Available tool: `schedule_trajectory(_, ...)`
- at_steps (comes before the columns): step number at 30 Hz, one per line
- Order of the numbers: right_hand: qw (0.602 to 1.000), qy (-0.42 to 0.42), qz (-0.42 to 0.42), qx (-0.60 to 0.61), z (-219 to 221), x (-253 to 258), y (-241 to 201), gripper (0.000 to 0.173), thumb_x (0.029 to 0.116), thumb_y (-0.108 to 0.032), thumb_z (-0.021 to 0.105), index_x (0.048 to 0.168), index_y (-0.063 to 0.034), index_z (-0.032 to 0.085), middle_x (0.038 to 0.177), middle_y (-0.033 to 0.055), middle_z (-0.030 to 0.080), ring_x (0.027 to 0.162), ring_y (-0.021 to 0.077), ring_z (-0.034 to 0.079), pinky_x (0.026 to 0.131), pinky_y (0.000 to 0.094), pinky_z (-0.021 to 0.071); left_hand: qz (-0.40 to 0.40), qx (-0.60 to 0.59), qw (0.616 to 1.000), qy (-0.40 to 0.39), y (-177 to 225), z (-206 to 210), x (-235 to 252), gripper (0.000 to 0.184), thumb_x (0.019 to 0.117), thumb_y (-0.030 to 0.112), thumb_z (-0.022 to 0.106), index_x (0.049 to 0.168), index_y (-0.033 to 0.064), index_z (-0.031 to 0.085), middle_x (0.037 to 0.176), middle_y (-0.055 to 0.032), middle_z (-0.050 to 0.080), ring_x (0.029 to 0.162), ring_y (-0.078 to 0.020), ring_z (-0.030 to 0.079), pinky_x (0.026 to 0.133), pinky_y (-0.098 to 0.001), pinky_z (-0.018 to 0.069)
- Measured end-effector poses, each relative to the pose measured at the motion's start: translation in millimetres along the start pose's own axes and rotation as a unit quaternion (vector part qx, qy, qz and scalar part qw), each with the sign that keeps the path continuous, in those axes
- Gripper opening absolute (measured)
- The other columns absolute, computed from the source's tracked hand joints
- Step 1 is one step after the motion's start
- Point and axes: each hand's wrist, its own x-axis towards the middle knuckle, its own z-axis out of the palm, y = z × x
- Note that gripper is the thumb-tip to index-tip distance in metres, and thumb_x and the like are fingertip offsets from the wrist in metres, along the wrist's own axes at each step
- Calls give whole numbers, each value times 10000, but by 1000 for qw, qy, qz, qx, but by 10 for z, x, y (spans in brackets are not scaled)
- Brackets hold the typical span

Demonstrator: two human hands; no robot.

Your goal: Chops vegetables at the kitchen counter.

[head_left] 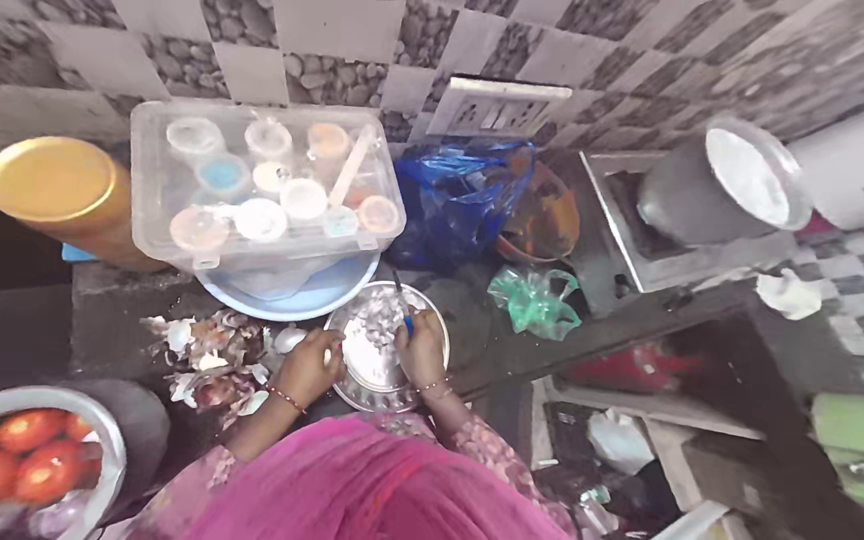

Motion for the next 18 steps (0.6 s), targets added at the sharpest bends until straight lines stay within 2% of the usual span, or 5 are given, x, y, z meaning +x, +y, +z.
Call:
schedule_trajectory(4,1000,-17,-3,1,-51,7,-56,346,1006,-140,576,1290,41,656,1281,255,610,1165,340,630,1014,422,515,25,-13,1000,9,-53,7,3,332,1003,121,527,1266,-37,652,1203,-254,664,1116,-390,654,1002,-529,496)
schedule_trajectory(11,997,24,-36,63,-613,-106,60,278,990,-139,578,1156,51,692,1021,187,697,886,265,678,839,432,557,16,-9,1000,-1,-31,-94,14,291,994,136,572,1224,7,695,1298,-234,636,1174,-387,634,1010,-549,488)
schedule_trajectory(14,999,-7,-17,47,-653,-82,191,287,999,-144,571,1180,46,687,1067,208,699,933,293,687,877,456,554,42,-39,998,-22,35,-85,50,282,974,123,601,1192,-25,700,1272,-238,647,1175,-359,633,1030,-510,482)
schedule_trajectory(16,998,-47,12,49,-627,-104,256,294,999,-155,569,1170,60,673,1106,229,682,986,316,671,918,476,530,28,-146,988,-38,80,-78,62,302,936,125,650,1193,-31,673,1094,-153,687,988,-216,655,925,-397,522)
schedule_trajectory(18,993,-60,20,102,-629,-190,303,358,991,-177,570,1264,38,652,1141,207,679,991,269,669,915,438,540,-14,-329,944,-24,129,-13,43,237,945,65,572,1166,-1,629,824,12,593,688,-36,549,667,-211,488)
